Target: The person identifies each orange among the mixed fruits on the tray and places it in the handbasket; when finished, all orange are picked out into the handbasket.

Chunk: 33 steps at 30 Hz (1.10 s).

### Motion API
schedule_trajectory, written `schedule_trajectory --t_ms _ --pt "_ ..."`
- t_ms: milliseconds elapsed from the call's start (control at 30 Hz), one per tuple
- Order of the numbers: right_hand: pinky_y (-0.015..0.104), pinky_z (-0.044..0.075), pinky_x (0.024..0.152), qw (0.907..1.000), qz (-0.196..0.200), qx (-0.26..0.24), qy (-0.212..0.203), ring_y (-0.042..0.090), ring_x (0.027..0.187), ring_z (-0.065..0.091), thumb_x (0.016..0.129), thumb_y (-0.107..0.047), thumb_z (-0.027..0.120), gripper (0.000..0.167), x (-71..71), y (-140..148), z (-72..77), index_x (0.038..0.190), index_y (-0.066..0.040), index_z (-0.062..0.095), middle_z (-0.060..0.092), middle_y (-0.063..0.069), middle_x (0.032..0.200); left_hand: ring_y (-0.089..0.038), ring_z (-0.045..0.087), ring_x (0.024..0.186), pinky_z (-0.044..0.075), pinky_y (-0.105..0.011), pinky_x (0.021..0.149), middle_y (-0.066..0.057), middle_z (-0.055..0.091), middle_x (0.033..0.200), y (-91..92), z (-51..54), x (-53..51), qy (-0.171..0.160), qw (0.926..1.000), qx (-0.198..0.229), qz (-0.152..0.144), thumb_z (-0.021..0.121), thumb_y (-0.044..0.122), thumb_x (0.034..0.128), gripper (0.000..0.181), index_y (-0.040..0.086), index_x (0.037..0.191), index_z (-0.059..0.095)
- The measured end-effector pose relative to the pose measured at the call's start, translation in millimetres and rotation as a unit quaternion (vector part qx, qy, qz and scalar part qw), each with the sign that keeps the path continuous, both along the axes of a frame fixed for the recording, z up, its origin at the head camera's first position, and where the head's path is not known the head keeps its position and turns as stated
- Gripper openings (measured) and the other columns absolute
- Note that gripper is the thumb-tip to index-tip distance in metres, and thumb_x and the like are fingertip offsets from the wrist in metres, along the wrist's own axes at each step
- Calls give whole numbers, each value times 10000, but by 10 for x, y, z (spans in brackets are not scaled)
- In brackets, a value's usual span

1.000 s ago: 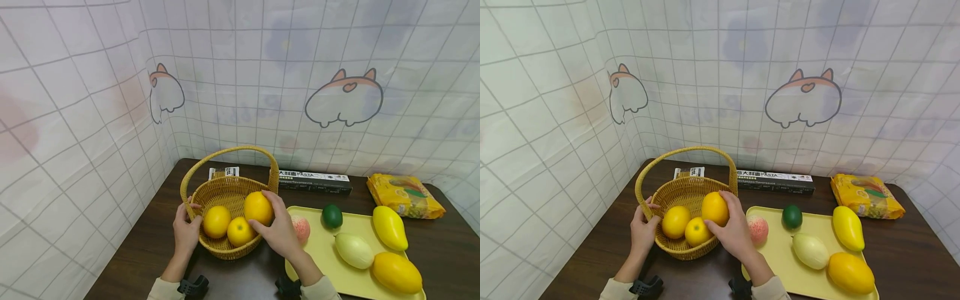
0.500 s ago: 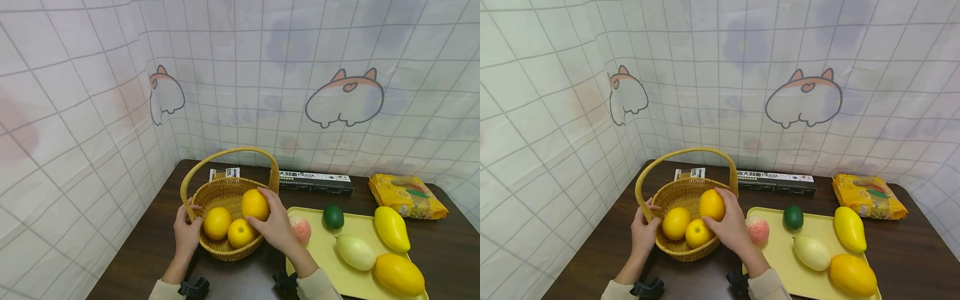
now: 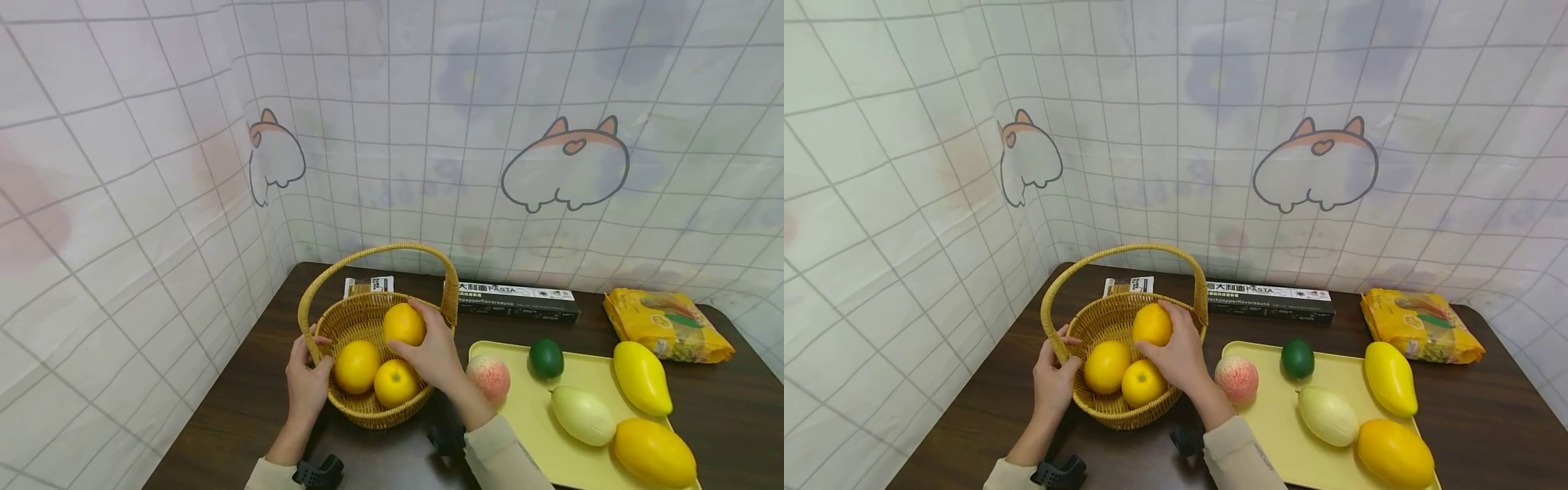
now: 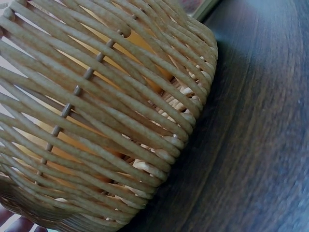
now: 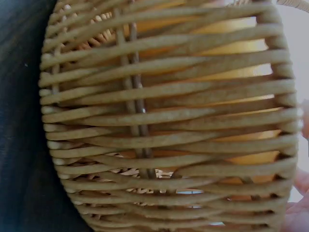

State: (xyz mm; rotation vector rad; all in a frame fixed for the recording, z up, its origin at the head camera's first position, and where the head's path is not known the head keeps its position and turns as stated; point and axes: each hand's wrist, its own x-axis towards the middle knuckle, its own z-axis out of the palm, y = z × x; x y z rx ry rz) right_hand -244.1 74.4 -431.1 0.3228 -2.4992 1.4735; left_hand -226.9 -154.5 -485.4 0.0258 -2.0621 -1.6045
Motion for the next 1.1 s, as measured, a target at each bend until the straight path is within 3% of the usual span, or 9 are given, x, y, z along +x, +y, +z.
schedule_trajectory --t_ms 367,567,700,767,1000,1100 --pt "470 477 877 9984 220 230 -472 295 1129 551 783 -312 798 761 -104 -72 -18 1443 -151 456 496 103 1406 -290 533 1232 396 -225 825 -87 494 1429 4 23 23 -225 9997 46 -92 609 -90 821 239 33 1018 664" --pt "464 470 848 9938 520 797 -577 305 1111 542 782 -337 788 764 -151 -106 -28 1445 -149 457 499 111 1383 -361 455 1314 370 -217 839 -168 482 1430 86 306 169 -265 9996 -31 -95 585 -94 825 215 -20 1018 645" --pt "471 459 873 9917 557 925 -700 318 1138 528 786 -332 790 765 -161 -123 -28 1449 -155 450 485 111 1401 -387 465 1294 379 -186 831 -195 475 1426 109 388 216 -286 9995 -67 -97 577 -103 826 214 -48 1025 636" --pt "478 459 872 9908 590 932 -779 326 1141 527 791 -328 787 766 -166 -123 -29 1451 -146 443 481 119 1407 -389 475 1286 385 -174 832 -209 470 1426 103 370 201 -271 9996 -29 -117 573 -115 825 215 -63 1025 633" --pt "483 460 883 9896 729 829 -921 319 1145 539 815 -289 767 741 -168 -106 -26 1453 -113 434 484 130 1422 -281 458 1326 371 -157 872 -106 476 1443 17 99 43 -310 9993 143 -170 597 -91 832 229 9 1031 654" --pt "484 460 890 9906 727 768 -866 313 1143 545 825 -270 759 712 -171 -109 -24 1444 -107 447 486 127 1420 -267 469 1318 387 -189 874 -78 486 1433 -11 36 2 -192 9996 97 -181 604 -79 831 227 28 1022 662"
